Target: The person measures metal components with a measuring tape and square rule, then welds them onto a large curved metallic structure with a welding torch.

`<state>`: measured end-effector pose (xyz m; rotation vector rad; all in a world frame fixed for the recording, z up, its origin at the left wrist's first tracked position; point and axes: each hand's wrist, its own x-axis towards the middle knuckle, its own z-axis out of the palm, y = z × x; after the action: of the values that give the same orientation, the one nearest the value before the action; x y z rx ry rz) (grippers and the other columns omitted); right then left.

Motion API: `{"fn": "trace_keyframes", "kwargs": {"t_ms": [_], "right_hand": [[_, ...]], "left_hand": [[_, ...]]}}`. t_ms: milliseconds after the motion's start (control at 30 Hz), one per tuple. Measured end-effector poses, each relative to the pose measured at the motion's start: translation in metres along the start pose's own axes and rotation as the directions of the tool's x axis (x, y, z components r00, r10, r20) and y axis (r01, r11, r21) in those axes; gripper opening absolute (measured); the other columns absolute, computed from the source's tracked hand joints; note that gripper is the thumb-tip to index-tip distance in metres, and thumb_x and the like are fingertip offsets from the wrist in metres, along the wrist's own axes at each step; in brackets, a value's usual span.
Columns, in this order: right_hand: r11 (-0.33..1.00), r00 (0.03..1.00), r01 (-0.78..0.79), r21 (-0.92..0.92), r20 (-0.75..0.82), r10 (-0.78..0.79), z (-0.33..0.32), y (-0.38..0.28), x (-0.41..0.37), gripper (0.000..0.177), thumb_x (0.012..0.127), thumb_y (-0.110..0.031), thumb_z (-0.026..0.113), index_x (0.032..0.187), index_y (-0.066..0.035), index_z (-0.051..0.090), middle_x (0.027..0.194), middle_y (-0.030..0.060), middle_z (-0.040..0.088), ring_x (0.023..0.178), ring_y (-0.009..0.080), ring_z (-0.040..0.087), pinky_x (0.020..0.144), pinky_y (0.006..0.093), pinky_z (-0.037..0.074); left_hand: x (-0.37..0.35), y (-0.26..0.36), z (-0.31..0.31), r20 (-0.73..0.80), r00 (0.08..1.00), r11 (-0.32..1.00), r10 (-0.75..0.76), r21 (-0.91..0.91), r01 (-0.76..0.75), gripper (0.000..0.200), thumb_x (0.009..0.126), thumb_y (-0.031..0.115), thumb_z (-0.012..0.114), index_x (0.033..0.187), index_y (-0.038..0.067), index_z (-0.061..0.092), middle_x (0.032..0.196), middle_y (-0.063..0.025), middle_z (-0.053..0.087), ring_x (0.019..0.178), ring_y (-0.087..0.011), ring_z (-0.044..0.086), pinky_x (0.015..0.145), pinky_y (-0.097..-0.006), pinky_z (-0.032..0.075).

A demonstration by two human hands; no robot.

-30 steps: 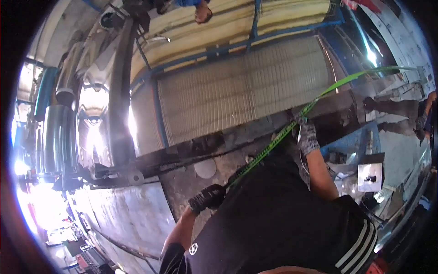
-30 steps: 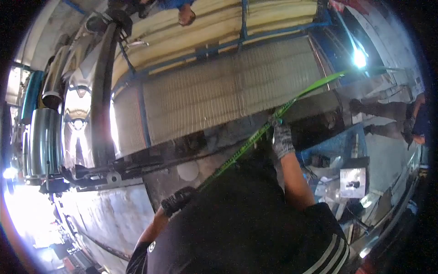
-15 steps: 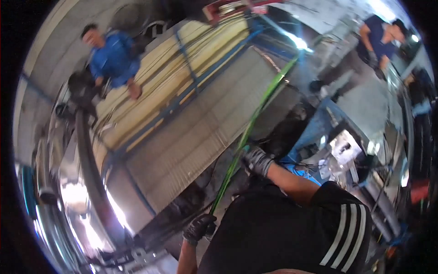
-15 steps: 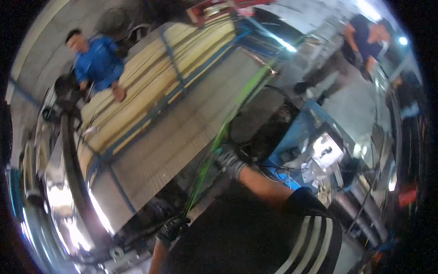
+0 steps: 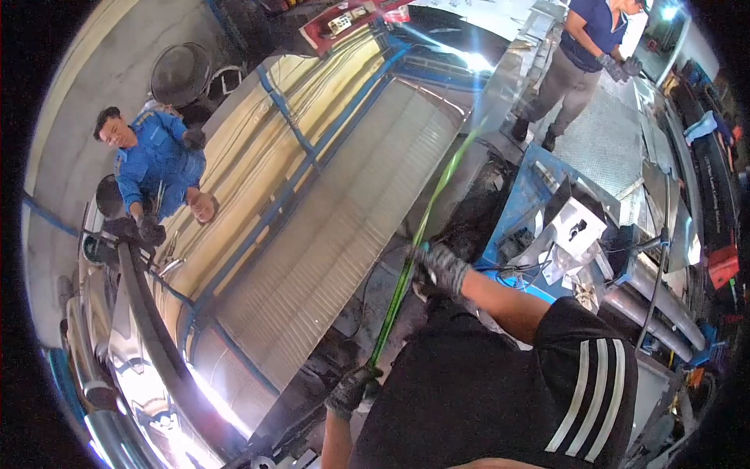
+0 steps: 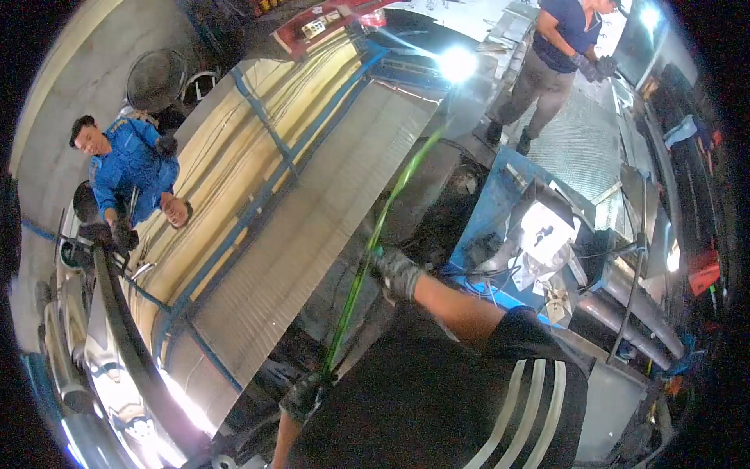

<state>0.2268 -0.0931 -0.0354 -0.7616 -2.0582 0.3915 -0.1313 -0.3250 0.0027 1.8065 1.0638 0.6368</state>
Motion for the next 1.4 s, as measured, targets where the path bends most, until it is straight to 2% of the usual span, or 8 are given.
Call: {"fn": "trace_keyframes", "kwargs": {"t_ms": [100,333,467,600,1100,1167,1333,1400], "right_hand": [[0.302,0.384,-0.923,0.238,0.524,0.760,-0.001,-0.082,0.018,0.056,0.092,-0.056,0.062,0.126,-0.011,0.064,0.083,0.0110,0.065,0.086,0.0304,0.063,0.079,0.0460,0.050],[-0.569,0.247,-0.330,0.753,0.651,0.718,0.029,0.122,-0.063,0.035,0.094,-0.046,0.064,0.090,-0.011,0.068,0.072,0.0063,0.063,0.055,0.0178,0.057,0.050,0.0365,0.048],[-0.473,-0.073,-0.473,0.744,0.502,0.862,0.009,0.042,0.011,0.022,0.090,-0.033,0.074,0.089,-0.014,0.065,0.078,0.0015,0.061,0.067,0.0191,0.059,0.062,0.0360,0.055],[-0.234,0.177,-0.799,0.554,0.588,0.789,0.077,-0.032,-0.025,0.023,0.096,-0.035,0.065,0.090,-0.013,0.068,0.078,0.0025,0.063,0.065,0.0155,0.060,0.060,0.0296,0.053],[0.234,0.346,-0.932,0.275,0.493,0.798,0.074,0.011,-0.054,0.039,0.092,-0.018,0.053,0.128,-0.004,0.058,0.118,0.0219,0.064,0.107,0.0386,0.062,0.096,0.0449,0.049],[0.902,0.778,-0.432,0.015,0.512,0.364,0.087,-0.020,-0.079,0.014,0.092,-0.028,0.069,0.093,-0.014,0.066,0.083,-0.0018,0.063,0.068,0.0105,0.060,0.054,0.0271,0.051],[0.882,0.938,-0.015,-0.470,0.299,0.175,0.041,-0.043,-0.041,0.041,0.086,-0.017,0.056,0.126,-0.008,0.060,0.108,0.0198,0.065,0.097,0.0383,0.063,0.086,0.0456,0.052],[0.670,0.654,-0.738,-0.082,0.157,0.740,0.020,0.006,-0.020,0.040,0.088,-0.022,0.059,0.126,-0.010,0.061,0.114,0.0226,0.064,0.100,0.0399,0.063,0.086,0.0455,0.052]], "left_hand": [[0.017,0.020,-0.004,0.059,0.970,0.935,-0.237,-0.257,0.244,0.023,0.098,0.011,0.054,0.113,0.002,0.069,0.077,-0.0031,0.064,0.064,-0.0158,0.060,0.059,-0.0319,0.049],[-0.062,-0.111,0.024,0.053,0.955,0.955,-0.293,0.054,0.290,0.030,0.074,0.009,0.074,0.104,0.010,0.073,0.097,-0.0122,0.072,0.082,-0.0343,0.069,0.070,-0.0427,0.056],[-0.057,-0.088,0.004,0.161,0.961,0.715,0.226,0.643,-0.276,0.030,0.073,0.013,0.074,0.103,0.011,0.073,0.089,-0.0126,0.072,0.081,-0.0330,0.069,0.070,-0.0429,0.057],[-0.016,-0.058,0.047,-0.298,0.698,0.755,-0.651,-0.166,0.634,0.026,0.086,0.025,0.070,0.105,0.007,0.072,0.079,-0.0130,0.072,0.076,-0.0314,0.069,0.071,-0.0426,0.055],[-0.018,0.032,0.027,-0.444,0.694,0.741,-0.567,0.093,0.664,0.035,0.084,0.037,0.074,0.102,0.007,0.072,0.090,-0.0219,0.071,0.084,-0.0385,0.071,0.073,-0.0456,0.055],[-0.001,0.023,0.029,-0.465,0.713,0.804,-0.525,0.005,0.595,0.038,0.084,0.035,0.075,0.108,0.006,0.071,0.095,-0.0220,0.071,0.087,-0.0374,0.071,0.075,-0.0442,0.055],[0.027,0.016,0.029,-0.493,0.794,0.908,-0.355,0.021,0.418,0.043,0.085,0.032,0.074,0.118,0.006,0.067,0.101,-0.0233,0.070,0.093,-0.0402,0.068,0.079,-0.0422,0.055],[0.019,0.013,0.030,-0.459,0.794,0.893,-0.399,0.001,0.450,0.050,0.083,0.037,0.077,0.120,0.005,0.067,0.101,-0.0216,0.072,0.095,-0.0362,0.070,0.082,-0.0416,0.055]]}}
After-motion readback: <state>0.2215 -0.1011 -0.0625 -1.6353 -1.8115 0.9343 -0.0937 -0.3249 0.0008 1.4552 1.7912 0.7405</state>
